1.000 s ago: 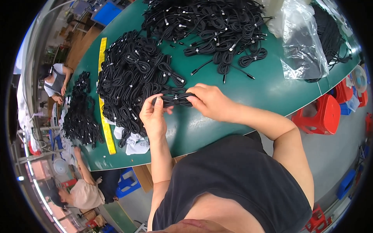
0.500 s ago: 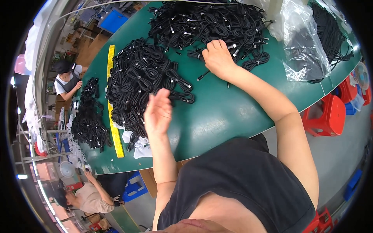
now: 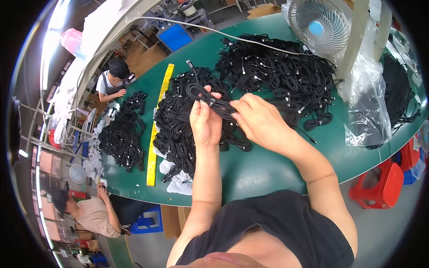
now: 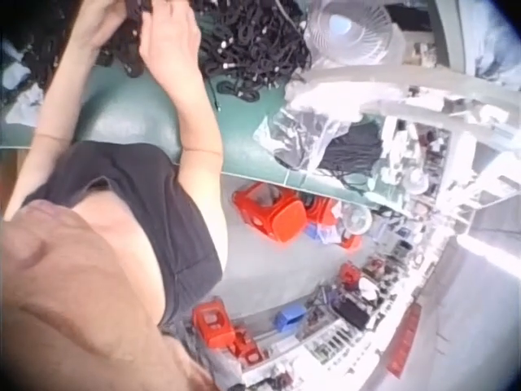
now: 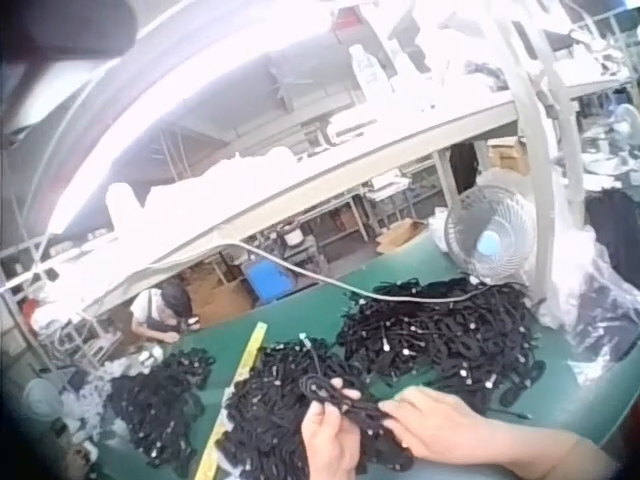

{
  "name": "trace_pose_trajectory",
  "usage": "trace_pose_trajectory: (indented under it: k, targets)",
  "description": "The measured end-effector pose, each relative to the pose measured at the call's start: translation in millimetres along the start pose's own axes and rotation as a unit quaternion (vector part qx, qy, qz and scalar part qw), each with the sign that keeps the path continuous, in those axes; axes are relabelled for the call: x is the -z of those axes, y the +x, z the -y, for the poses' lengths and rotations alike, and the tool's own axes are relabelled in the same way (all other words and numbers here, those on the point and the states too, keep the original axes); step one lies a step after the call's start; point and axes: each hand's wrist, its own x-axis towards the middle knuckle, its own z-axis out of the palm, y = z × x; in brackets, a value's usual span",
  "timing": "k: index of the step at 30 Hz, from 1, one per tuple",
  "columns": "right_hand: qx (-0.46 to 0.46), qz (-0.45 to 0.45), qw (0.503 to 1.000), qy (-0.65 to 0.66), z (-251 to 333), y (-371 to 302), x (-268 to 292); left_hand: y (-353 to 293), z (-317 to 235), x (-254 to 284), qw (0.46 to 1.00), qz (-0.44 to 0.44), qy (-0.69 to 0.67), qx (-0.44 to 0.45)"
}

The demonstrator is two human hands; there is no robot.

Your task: Bundling and securing black power cables with ties at a factory workbench.

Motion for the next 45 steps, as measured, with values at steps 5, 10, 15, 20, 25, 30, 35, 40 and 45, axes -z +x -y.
trace_pose_trajectory:
  k: [5, 10, 15, 20, 25, 30, 35, 40, 45]
  targets:
    - [0.027, -0.061, 0.998, -0.013, 5.5, 2.5, 0.5, -1.8, 5.0, -3.1, 0.998, 0.015, -0.047, -0.035]
    - [0.028, -0.089, 0.994, -0.049, -1.0, 0.8, -8.9, -9.4, 13.2, -13.3, 0.996, 0.066, 0.026, -0.06]
    - [-0.005, -0.033, 0.991, 0.13, 4.8, -1.5, -15.2, -9.5, 1.6, -8.8, 0.999, 0.001, -0.02, -0.031]
    - [0.023, -0.074, 0.995, 0.065, 7.7, -0.5, -14.4, -15.8, 8.7, -12.4, 0.999, 0.033, -0.022, -0.015]
    - [0.046, -0.081, 0.995, 0.023, 10.3, 3.2, -6.2, -17.3, 6.1, -15.8, 0.999, 0.032, 0.001, 0.013]
    - [0.041, -0.059, 0.995, -0.073, 8.0, 1.2, 0.4, -11.4, -0.6, -12.5, 0.999, -0.01, -0.028, -0.02]
    - [0.043, -0.065, 0.997, -0.01, 8.9, 0.7, 1.1, -14.0, 3.7, -15.3, 1.0, -0.008, -0.02, 0.008]
    - [0.049, -0.062, 0.997, -0.023, 5.3, 1.5, -8.8, -20.2, 6.1, -17.4, 0.992, 0.045, 0.115, 0.037]
    - [-0.007, -0.075, 0.996, 0.04, 5.1, -2.6, -11.4, -19.5, 9.9, -15.4, 0.994, 0.038, 0.088, 0.043]
